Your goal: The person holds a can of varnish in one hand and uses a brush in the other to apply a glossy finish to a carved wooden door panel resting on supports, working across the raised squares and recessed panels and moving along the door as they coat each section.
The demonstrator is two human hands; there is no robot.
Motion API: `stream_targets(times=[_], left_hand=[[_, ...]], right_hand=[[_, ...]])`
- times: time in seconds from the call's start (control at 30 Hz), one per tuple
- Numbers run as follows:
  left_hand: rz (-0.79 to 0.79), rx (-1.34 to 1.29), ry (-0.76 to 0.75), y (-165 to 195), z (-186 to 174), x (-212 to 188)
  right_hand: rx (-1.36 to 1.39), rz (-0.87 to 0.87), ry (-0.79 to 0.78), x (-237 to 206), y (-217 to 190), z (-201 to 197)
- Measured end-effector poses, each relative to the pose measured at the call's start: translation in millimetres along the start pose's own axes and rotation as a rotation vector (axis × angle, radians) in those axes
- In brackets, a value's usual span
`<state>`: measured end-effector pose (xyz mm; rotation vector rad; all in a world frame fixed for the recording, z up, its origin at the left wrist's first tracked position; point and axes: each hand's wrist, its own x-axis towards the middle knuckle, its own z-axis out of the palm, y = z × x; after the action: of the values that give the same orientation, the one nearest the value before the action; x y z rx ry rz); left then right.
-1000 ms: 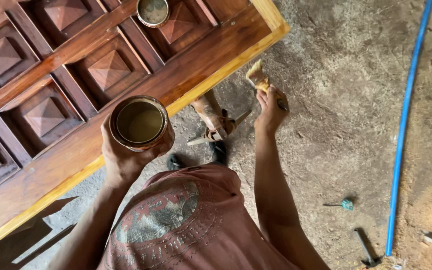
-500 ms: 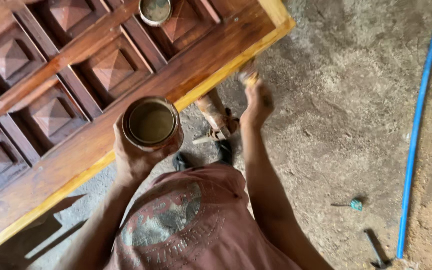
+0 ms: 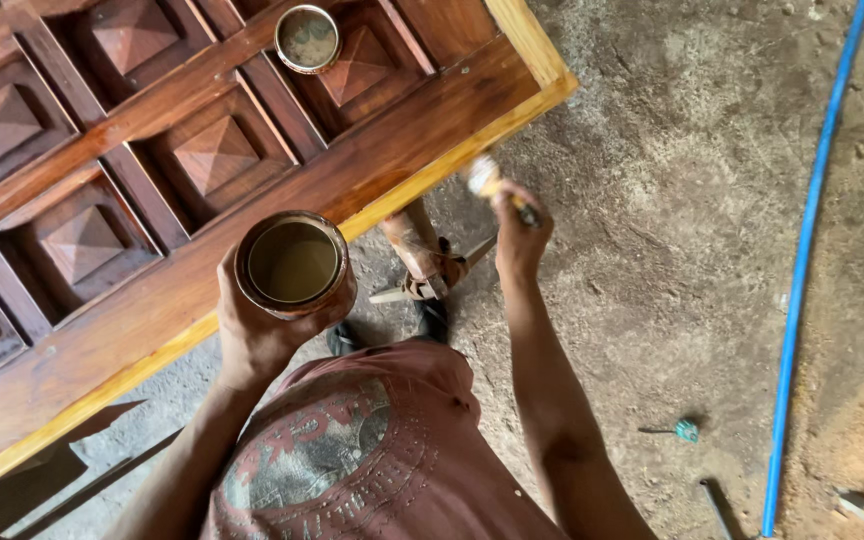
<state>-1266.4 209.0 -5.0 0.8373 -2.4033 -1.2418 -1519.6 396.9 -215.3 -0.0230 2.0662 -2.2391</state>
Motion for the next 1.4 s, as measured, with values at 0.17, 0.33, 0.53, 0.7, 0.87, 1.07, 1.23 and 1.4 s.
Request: stream_targets(times=[0.17, 0.33, 0.53, 0.7, 0.87, 1.07, 1.23, 1.4], left_hand=[[0.005, -0.048, 0.050, -0.4, -1.7, 1.3], [-0.005, 0.027, 0.078, 0.1, -1.9, 2.0], [-0.009, -0.020, 0.154, -4.7, -7.2, -3.3], [-0.023, -0.047, 0.137, -19.6, -13.4, -8.4], [-0.056, -0.107, 0.178, -28.8, -15.5, -12.5], [-0.068, -0.051, 0.215, -29.9, -20.6, -19.6], [-0.166, -0.222, 0.171, -27.5, -27.1, -24.7], [-0.215, -0.101, 0.342, -41.0, -32.4, -44.3]], right_hand=[[-0.333, -0.124, -0.094, 41.7, -34.3, -29.9], [-0.763, -0.026, -0.083, 139.8, -62.9, -10.1], [-0.979, -0.183, -0.510, 110.6, -86.8, 15.5], [-0.854, -0.052, -0.256, 112.3, -99.0, 17.7], [-0.666, 0.004, -0.461, 78.3, -53.8, -2.6], [0.252, 0.065, 0.431, 114.1, -18.7, -23.9], [0.226, 0.258, 0.245, 83.4, 9.5, -23.6], [0.248, 0.065, 0.263, 54.0, 15.9, -12.6]])
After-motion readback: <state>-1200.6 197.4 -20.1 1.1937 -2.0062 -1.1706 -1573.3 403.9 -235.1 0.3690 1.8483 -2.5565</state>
